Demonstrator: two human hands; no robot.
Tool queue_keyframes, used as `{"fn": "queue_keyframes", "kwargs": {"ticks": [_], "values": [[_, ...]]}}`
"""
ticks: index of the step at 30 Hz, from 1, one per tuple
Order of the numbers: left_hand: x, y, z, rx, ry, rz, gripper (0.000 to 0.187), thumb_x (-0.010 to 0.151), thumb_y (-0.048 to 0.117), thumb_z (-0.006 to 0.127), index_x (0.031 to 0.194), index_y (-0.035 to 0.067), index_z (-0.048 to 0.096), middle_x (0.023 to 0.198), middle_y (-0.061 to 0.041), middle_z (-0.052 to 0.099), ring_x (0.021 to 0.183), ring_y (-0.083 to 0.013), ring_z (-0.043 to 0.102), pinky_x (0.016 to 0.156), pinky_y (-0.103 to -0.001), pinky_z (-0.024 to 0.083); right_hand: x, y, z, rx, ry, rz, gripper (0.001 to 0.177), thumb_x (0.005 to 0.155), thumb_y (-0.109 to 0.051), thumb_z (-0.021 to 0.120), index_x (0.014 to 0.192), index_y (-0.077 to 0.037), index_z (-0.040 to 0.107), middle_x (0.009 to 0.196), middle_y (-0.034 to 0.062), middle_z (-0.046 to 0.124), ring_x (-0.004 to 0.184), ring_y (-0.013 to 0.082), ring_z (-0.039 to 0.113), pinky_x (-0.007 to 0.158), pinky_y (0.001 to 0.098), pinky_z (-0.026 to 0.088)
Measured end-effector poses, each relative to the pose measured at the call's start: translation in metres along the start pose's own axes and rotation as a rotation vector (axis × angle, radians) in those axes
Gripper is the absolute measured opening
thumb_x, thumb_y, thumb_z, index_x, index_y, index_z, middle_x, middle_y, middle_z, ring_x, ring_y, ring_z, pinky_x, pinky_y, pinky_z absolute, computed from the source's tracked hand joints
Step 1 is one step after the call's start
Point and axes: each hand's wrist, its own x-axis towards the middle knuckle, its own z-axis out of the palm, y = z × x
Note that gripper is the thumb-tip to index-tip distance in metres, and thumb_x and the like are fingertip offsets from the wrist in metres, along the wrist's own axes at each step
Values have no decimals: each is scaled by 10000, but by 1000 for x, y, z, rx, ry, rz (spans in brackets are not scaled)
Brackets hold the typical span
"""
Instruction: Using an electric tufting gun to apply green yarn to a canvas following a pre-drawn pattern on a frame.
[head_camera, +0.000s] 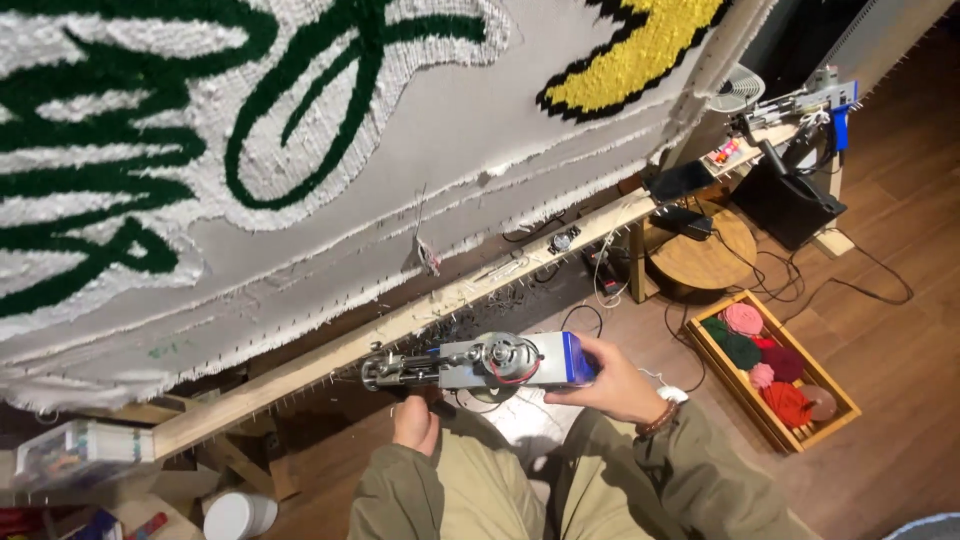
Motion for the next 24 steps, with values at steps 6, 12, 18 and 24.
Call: {"fn": "queue_keyframes", "kwargs": {"ticks": [6, 12, 18, 24], "values": [[1, -13, -51, 149, -26, 6, 376, 759, -86, 377, 1066, -184, 571, 1041, -218, 596, 956, -333, 610, 873, -443, 518, -45, 19, -1, 81, -7, -86, 778, 557, -155, 1085, 1231, -9, 725, 1115, 115, 803, 1053, 194, 662, 1002, 427, 523], [-35, -39, -51, 384, -62, 56, 370, 832, -6, 436, 1142, -109, 610, 1114, -201, 643, 1042, -320, 627, 939, -434, 508, -106, 79, -14, -5, -73, -20, 910, 533, -243, 1116, 1318, -32, 706, 1187, 189, 777, 1129, 308, 709, 1037, 487, 512], [-62, -55, -49, 620, -99, 110, 364, 905, 72, 497, 1217, -34, 651, 1187, -184, 690, 1129, -308, 644, 1005, -425, 497, -144, 75, -12, 4, -124, 91, 787, 620, -317, 1028, 1308, -171, 676, 1275, 18, 749, 1130, 182, 748, 925, 295, 599], [-89, -41, -35, 860, -121, 187, 360, 977, 149, 560, 1293, 40, 693, 1260, -169, 737, 1216, -296, 662, 1072, -416, 487, -142, 96, -14, 46, -106, 106, 789, 621, -357, 1010, 1320, -127, 725, 1089, -2, 775, 959, 111, 688, 840, 242, 530]]}}
